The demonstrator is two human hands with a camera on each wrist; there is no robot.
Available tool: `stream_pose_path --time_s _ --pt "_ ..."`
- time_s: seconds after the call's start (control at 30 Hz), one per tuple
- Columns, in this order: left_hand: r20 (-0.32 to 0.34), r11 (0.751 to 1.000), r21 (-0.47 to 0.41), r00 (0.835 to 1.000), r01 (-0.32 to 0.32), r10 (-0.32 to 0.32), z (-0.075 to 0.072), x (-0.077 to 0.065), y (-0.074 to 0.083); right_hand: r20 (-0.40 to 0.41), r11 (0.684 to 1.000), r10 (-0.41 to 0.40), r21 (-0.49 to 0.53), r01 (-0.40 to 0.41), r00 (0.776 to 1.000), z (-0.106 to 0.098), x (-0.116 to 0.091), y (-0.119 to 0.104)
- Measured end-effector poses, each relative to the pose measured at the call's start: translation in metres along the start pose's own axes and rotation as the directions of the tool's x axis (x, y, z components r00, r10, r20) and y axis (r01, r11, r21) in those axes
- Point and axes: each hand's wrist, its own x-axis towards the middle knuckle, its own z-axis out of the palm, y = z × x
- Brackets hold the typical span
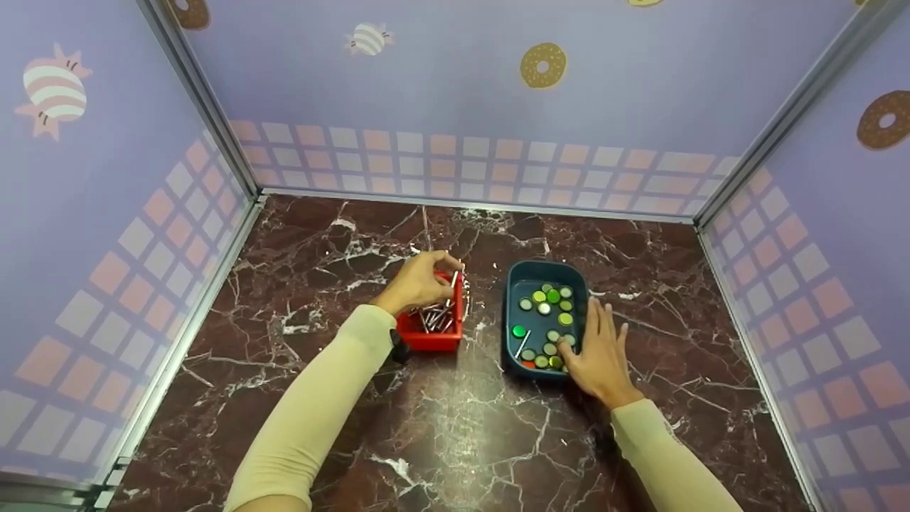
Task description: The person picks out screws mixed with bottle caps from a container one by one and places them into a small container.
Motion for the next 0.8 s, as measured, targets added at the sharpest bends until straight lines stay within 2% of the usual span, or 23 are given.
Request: stream_pose_path --time_s 0.5,0.8 --pt "-0.054 0.996 0.059 0.997 0.064 -0.061 -0.018 -0.008 -0.032 0.004 1.0 0.0 0.006 0.0 1.0 0.0 0.0 0.0" --pt "-0.077 0.984 0.17 0.996 0.062 -0.049 -0.015 -0.006 -0.035 0.001 1.0 0.003 0.01 -0.003 1.0 -0.001 -0.001 -0.001"
